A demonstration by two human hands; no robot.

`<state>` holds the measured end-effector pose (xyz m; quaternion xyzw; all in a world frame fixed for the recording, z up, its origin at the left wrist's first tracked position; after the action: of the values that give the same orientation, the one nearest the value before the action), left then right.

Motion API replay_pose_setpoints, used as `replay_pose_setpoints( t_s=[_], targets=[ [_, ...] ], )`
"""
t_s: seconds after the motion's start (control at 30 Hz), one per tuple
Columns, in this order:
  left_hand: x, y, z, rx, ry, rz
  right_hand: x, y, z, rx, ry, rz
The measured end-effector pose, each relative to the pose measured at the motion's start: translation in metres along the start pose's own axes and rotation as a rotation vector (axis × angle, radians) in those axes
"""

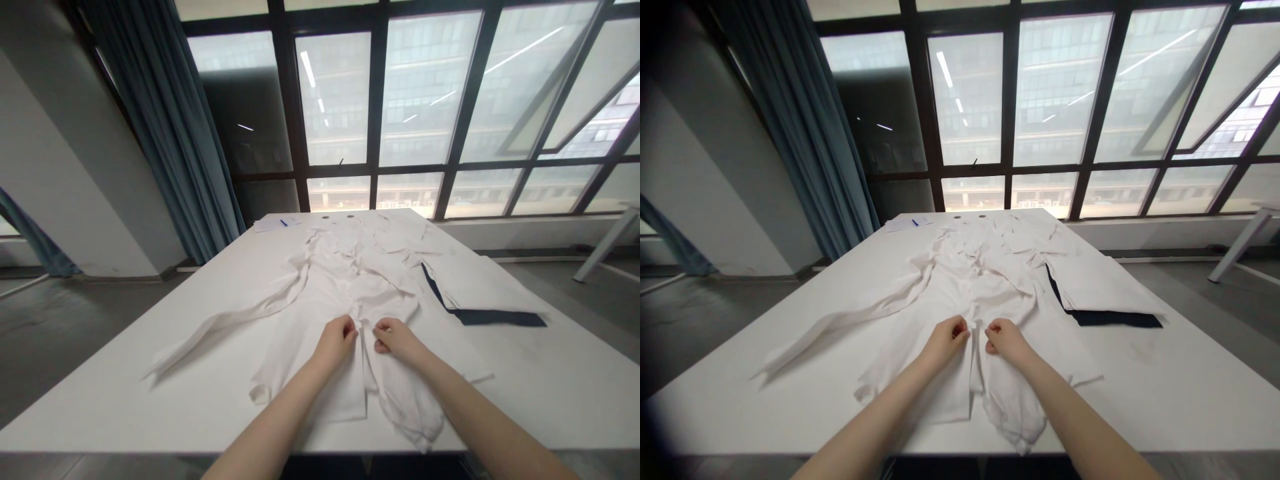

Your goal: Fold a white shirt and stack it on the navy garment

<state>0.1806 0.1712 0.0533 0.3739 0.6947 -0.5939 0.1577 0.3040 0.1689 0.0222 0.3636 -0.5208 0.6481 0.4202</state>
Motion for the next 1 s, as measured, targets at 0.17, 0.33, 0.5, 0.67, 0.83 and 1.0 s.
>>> replay_pose_setpoints(
  t_s=[0.17,0.33,0.5,0.67,0.83,1.0],
  targets=[
    [0.017,0.026,-0.014,-0.002,-0.111,0.179,-0.008,0.010,-0.016,0.012,0.006,-0.258],
    [0.038,0.045,-0.011,0.049,-0.214,0.401,-0.012,0.015,-0.016,-0.012,-0.109,-0.222],
    [0.038,0.043,-0.011,0.083,-0.277,0.575,-0.012,0.010,-0.012,-0.109,-0.121,-0.206],
    [0.036,0.041,-0.012,0.077,-0.263,0.557,-0.014,0.012,-0.014,-0.080,-0.093,-0.203],
    [0.027,0.039,-0.009,0.060,-0.160,0.400,-0.007,0.001,-0.013,-0.146,-0.173,-0.154],
    [0.027,0.039,-0.006,0.055,-0.190,0.367,0.000,0.001,-0.011,-0.151,-0.271,0.090]
  ],
)
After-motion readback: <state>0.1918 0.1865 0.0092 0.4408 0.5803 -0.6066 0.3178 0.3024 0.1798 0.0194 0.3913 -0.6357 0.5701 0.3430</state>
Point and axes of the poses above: each hand's wrist, its own z-axis away from the middle knuckle, its own y-axis out of the palm, x = y × z, the point moved 10 cm from there along -z, towards the middle knuckle, and after that the axes turned 4 degrees about -x, right-handed, at the moved point
